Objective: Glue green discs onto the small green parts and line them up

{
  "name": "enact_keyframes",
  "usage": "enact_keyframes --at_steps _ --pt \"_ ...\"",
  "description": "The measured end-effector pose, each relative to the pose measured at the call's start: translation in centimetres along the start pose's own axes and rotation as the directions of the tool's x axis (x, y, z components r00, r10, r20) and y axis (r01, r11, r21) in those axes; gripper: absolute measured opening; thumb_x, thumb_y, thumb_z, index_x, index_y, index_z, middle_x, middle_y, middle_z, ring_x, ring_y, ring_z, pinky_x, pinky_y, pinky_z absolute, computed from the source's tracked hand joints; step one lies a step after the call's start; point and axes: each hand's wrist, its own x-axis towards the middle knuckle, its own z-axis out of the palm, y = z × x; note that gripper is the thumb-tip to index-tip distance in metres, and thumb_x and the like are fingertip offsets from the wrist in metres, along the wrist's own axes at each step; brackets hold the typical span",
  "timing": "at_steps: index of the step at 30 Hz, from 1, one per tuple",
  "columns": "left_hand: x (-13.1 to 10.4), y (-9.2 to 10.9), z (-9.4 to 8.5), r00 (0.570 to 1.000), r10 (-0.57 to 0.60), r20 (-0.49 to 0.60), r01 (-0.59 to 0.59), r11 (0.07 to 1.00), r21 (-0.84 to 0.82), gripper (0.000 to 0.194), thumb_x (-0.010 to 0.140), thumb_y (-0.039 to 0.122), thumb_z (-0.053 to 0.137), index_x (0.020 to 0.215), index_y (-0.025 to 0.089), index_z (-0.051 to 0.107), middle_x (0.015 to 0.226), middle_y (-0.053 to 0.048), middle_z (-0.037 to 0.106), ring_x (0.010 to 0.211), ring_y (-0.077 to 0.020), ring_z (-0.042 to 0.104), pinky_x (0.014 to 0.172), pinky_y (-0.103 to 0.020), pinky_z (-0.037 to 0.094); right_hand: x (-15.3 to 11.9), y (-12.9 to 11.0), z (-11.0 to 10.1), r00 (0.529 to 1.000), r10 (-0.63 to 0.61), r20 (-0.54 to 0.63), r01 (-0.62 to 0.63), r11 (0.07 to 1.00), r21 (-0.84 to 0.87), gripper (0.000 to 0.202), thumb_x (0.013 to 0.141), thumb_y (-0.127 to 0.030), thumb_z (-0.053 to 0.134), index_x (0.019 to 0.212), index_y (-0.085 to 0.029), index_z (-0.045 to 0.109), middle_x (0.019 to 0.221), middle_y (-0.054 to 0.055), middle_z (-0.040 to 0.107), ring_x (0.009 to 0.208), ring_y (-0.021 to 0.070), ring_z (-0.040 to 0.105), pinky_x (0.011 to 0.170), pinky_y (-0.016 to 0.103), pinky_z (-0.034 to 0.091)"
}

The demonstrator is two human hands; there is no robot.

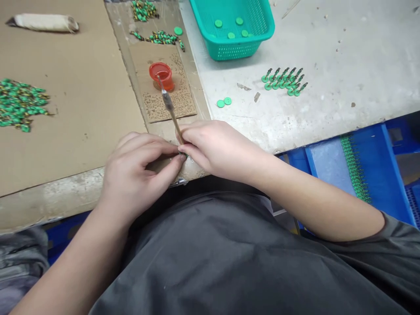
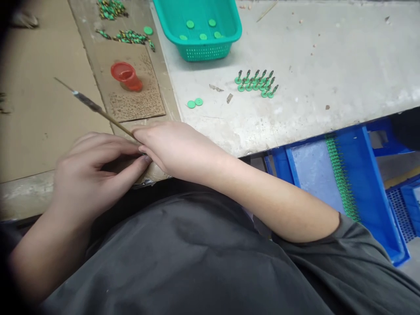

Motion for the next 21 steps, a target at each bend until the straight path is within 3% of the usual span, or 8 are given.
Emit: enact_keyframes --at_steps 4,11,21 --pt "0.1 0.1 -0.1 1.0 0.01 0.005 -0.01 1.0 -0.017 0.003 0.109 0.029 0.078 0.108 0.028 0.081 0.106 -0.001 0.086 0.097 -0.0216 0.078 0.096 -0.043 0.059 -1.1 0.5 0.4 0.999 -0.022 -0.043 0.024 0.998 0.05 0.027 0.119 -0.027 0.061 0.096 -0.019 0.074 0.097 0.006 0.077 0.093 0.0234 0.072 0.089 0.034 0.051" --pt "0.1 0.4 -0.2 0.999 -0.041 0.025 0.042 0.999 -0.031 0.006 0.109 0.032 0.074 0.108 0.032 0.081 0.104 0.0 0.085 0.099 -0.0234 0.078 0.098 -0.047 0.059 -3.4 0.8 1.7 0.974 0.03 -0.225 0.034 0.961 0.273 0.015 0.11 -0.021 0.062 0.099 -0.019 0.073 0.098 0.004 0.078 0.093 0.0194 0.074 0.089 0.031 0.057" --pt "0.1 0.0 0.0 0.998 -0.052 0.038 0.053 0.998 -0.044 0.012 0.11 0.036 0.075 0.111 0.03 0.085 0.103 0.0 0.083 0.098 -0.0212 0.075 0.096 -0.045 0.057 -3.4 1.4 2.5 0.968 -0.105 -0.227 0.133 0.985 0.109 0.028 0.123 -0.03 0.057 0.106 -0.019 0.077 0.104 0.006 0.084 0.098 0.021 0.078 0.095 0.032 0.057"
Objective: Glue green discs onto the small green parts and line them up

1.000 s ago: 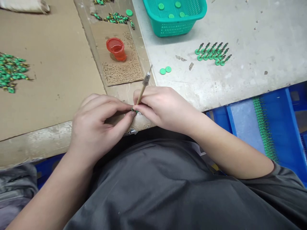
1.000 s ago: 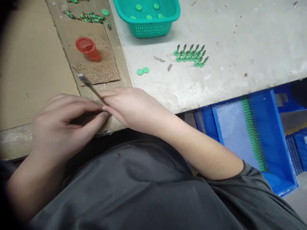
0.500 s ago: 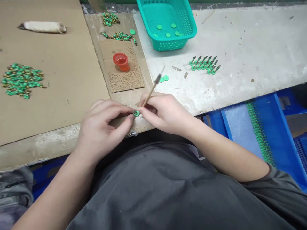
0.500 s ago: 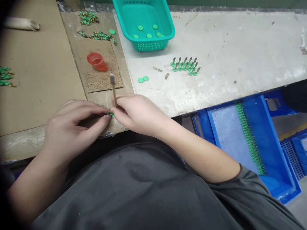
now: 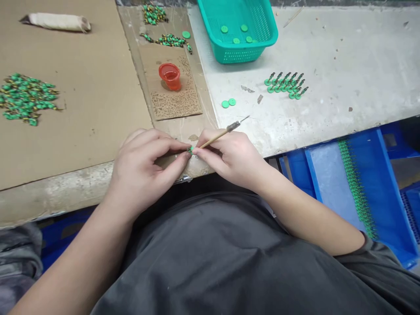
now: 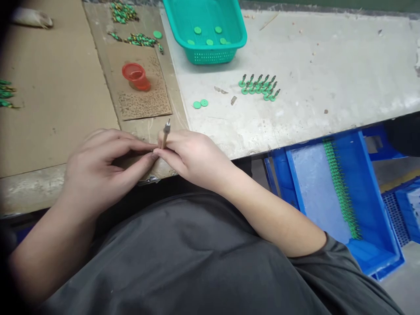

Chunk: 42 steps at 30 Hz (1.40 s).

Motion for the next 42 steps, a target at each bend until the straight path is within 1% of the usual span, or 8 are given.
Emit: enact_keyframes --at_steps 10,17,22,26,29,33,37,42 --pt "0.1 0.3 0.0 1.0 -0.014 -0.007 0.014 1.0 0.004 0.014 0.111 0.038 0.074 0.108 0.031 0.085 0.102 -0.001 0.083 0.098 -0.0218 0.075 0.097 -0.045 0.056 0.3 0.0 0.3 1.0 -0.015 0.005 0.015 0.999 -0.036 0.03 0.124 -0.031 0.057 0.104 -0.02 0.076 0.101 0.005 0.083 0.093 0.0201 0.077 0.092 0.032 0.056" --pt "-0.1 0.0 0.2 0.999 0.019 -0.026 -0.019 1.0 0.004 0.014 0.111 0.037 0.077 0.107 0.028 0.086 0.101 -0.004 0.084 0.097 -0.0239 0.072 0.095 -0.044 0.053 0.4 -0.6 0.6 1.0 0.022 0.006 -0.021 0.998 -0.059 0.026 0.123 -0.028 0.057 0.111 -0.021 0.079 0.105 0.005 0.084 0.101 0.0227 0.078 0.099 0.035 0.06" --pt "0.0 -0.1 0.2 1.0 -0.02 -0.013 0.02 1.0 -0.004 0.022 0.113 0.042 0.072 0.102 0.028 0.085 0.101 -0.004 0.084 0.098 -0.0243 0.072 0.096 -0.045 0.053 0.8 -1.3 1.2 0.998 0.056 0.006 -0.056 0.996 -0.064 0.024 0.123 -0.028 0.056 0.117 -0.025 0.079 0.116 0.006 0.086 0.108 0.0246 0.079 0.105 0.039 0.062" --pt "0.1 -0.2 0.1 0.999 -0.036 -0.002 0.036 0.999 0.001 0.018 0.111 0.041 0.072 0.105 0.03 0.085 0.101 -0.003 0.084 0.098 -0.0244 0.074 0.095 -0.045 0.054 0.9 -1.3 1.1 0.996 0.094 0.01 -0.093 0.995 -0.039 0.026 0.123 -0.029 0.059 0.106 -0.022 0.077 0.111 0.007 0.085 0.104 0.0228 0.08 0.1 0.035 0.061" --pt "0.2 -0.1 -0.2 0.999 -0.041 0.015 0.041 0.999 0.007 0.016 0.11 0.041 0.072 0.109 0.032 0.085 0.102 -0.002 0.085 0.099 -0.0247 0.077 0.094 -0.045 0.056 0.3 -1.1 0.6 0.984 0.156 -0.084 -0.153 0.987 0.051 0.035 0.122 -0.038 0.062 0.096 -0.02 0.075 0.1 0.006 0.083 0.093 0.0199 0.078 0.088 0.032 0.061" --pt "0.1 0.5 -0.6 0.998 -0.048 0.03 0.048 0.999 0.005 0.017 0.11 0.04 0.071 0.114 0.033 0.086 0.107 -0.002 0.087 0.102 -0.0251 0.079 0.097 -0.046 0.059 -1.3 -0.9 -0.2 0.923 0.262 -0.282 -0.209 0.956 0.203 0.031 0.117 -0.042 0.069 0.095 -0.021 0.073 0.094 0.003 0.079 0.078 0.0154 0.074 0.072 0.028 0.059" --pt "-0.1 1.4 -0.8 0.997 -0.079 0.016 0.079 0.996 -0.04 0.016 0.11 0.037 0.075 0.122 0.032 0.084 0.109 -0.001 0.086 0.101 -0.0226 0.08 0.096 -0.042 0.062 -2.7 -0.5 -0.5 0.916 0.246 -0.317 -0.196 0.964 0.18 0.025 0.114 -0.034 0.071 0.092 -0.021 0.075 0.089 0.002 0.078 0.072 0.0144 0.071 0.066 0.028 0.057" --pt "-0.2 2.2 -0.7 0.982 -0.183 -0.04 0.175 0.975 -0.139 0.01 0.11 0.04 0.076 0.108 0.035 0.085 0.103 0.001 0.087 0.094 -0.0203 0.08 0.09 -0.038 0.065 -3.1 -0.1 -0.4 0.928 0.168 -0.332 -0.132 0.983 0.127 0.023 0.114 -0.029 0.071 0.093 -0.022 0.078 0.089 0.002 0.081 0.076 0.0161 0.074 0.074 0.03 0.061"
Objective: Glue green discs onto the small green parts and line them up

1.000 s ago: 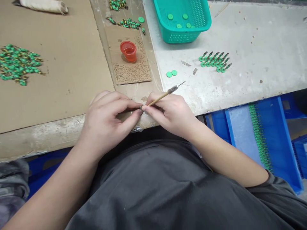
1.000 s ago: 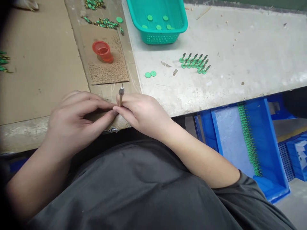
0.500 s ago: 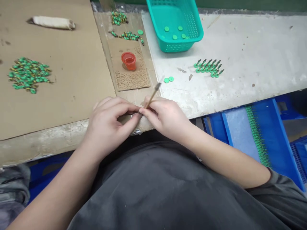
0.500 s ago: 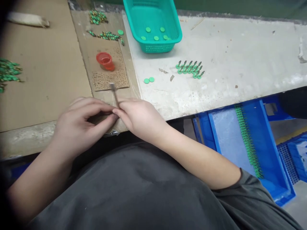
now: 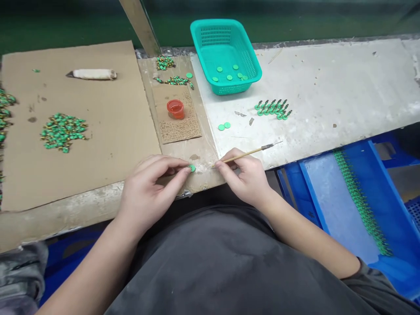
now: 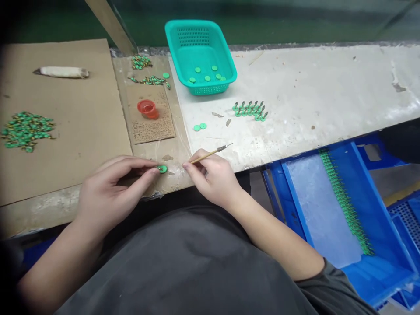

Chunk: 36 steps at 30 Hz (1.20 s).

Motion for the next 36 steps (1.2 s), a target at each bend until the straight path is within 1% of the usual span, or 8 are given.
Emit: enact_keyframes --at_steps 3,6,12,17,24,27,32,36 --pt "0.2 0.4 -0.3 0.981 -0.192 0.007 0.19 0.963 -0.189 0.01 0.107 0.041 0.078 0.105 0.036 0.087 0.105 0.002 0.09 0.093 -0.0211 0.083 0.083 -0.036 0.068 0.0 0.1 0.0 1.0 0.006 0.007 -0.005 1.0 -0.017 0.024 0.114 -0.03 0.071 0.092 -0.022 0.078 0.089 0.003 0.081 0.076 0.0177 0.075 0.074 0.032 0.062" --pt "0.4 0.8 -1.0 0.943 -0.321 0.093 0.331 0.861 -0.386 0.011 0.103 0.045 0.084 0.101 0.034 0.088 0.101 0.0 0.09 0.089 -0.0226 0.085 0.079 -0.036 0.071 0.0 0.0 0.0 1.0 -0.011 0.013 0.011 1.0 -0.021 0.024 0.114 -0.027 0.07 0.092 -0.022 0.078 0.088 0.003 0.082 0.076 0.0183 0.077 0.074 0.032 0.062" --pt "0.8 1.7 -1.7 0.876 -0.427 0.225 0.471 0.653 -0.593 0.038 0.083 0.064 0.103 0.094 0.029 0.091 0.092 -0.005 0.089 0.078 -0.019 0.081 0.069 -0.026 0.068 0.0 -0.2 0.2 0.998 -0.067 0.006 0.067 0.998 -0.003 0.02 0.113 -0.02 0.071 0.094 -0.022 0.076 0.087 0.003 0.081 0.074 0.0175 0.078 0.071 0.029 0.061" --pt "1.0 2.7 -1.7 0.838 -0.462 0.29 0.529 0.558 -0.64 0.049 0.077 0.071 0.106 0.093 0.026 0.093 0.09 -0.007 0.088 0.081 -0.0172 0.081 0.076 -0.022 0.069 -0.2 -0.1 0.3 0.997 -0.078 0.011 0.078 0.997 -0.027 0.019 0.113 -0.018 0.07 0.096 -0.022 0.076 0.087 0.003 0.081 0.076 0.0179 0.078 0.072 0.029 0.061" --pt "1.5 2.7 -1.6 0.853 -0.444 0.274 0.513 0.622 -0.591 0.055 0.075 0.077 0.104 0.091 0.025 0.092 0.088 -0.008 0.087 0.079 -0.0203 0.081 0.073 -0.025 0.069 -0.1 -0.4 0.3 0.997 -0.075 0.003 0.075 0.997 0.002 0.019 0.113 -0.018 0.069 0.095 -0.022 0.076 0.085 0.004 0.08 0.075 0.0188 0.078 0.073 0.03 0.061" --pt "2.9 2.6 -1.2 0.88 -0.404 0.249 0.474 0.747 -0.467 0.055 0.076 0.078 0.101 0.091 0.026 0.092 0.089 -0.008 0.088 0.08 -0.0235 0.083 0.073 -0.027 0.069 -0.5 -0.7 -0.2 0.997 -0.067 -0.038 0.068 0.997 0.037 0.019 0.111 -0.02 0.071 0.092 -0.022 0.076 0.08 0.003 0.078 0.072 0.0183 0.076 0.07 0.029 0.059" --pt "8.4 3.6 1.1 0.943 -0.225 0.245 0.281 0.933 -0.224 0.052 0.083 0.079 0.089 0.097 0.029 0.091 0.096 -0.007 0.091 0.085 -0.0269 0.085 0.077 -0.032 0.07 -1.9 -0.4 -2.5 0.989 -0.003 -0.145 0.011 0.999 0.049 0.016 0.109 -0.022 0.075 0.093 -0.021 0.078 0.083 0.003 0.08 0.074 0.0172 0.078 0.072 0.026 0.061" --pt "13.8 6.1 5.4 0.962 0.016 0.271 0.025 0.989 -0.147 0.04 0.094 0.065 0.077 0.101 0.028 0.089 0.099 -0.005 0.09 0.087 -0.025 0.083 0.078 -0.033 0.067 -2.9 0.1 -4.9 0.971 0.033 -0.238 -0.029 0.999 0.019 0.015 0.108 -0.023 0.075 0.094 -0.021 0.079 0.084 0.003 0.081 0.072 0.0159 0.077 0.071 0.024 0.06"
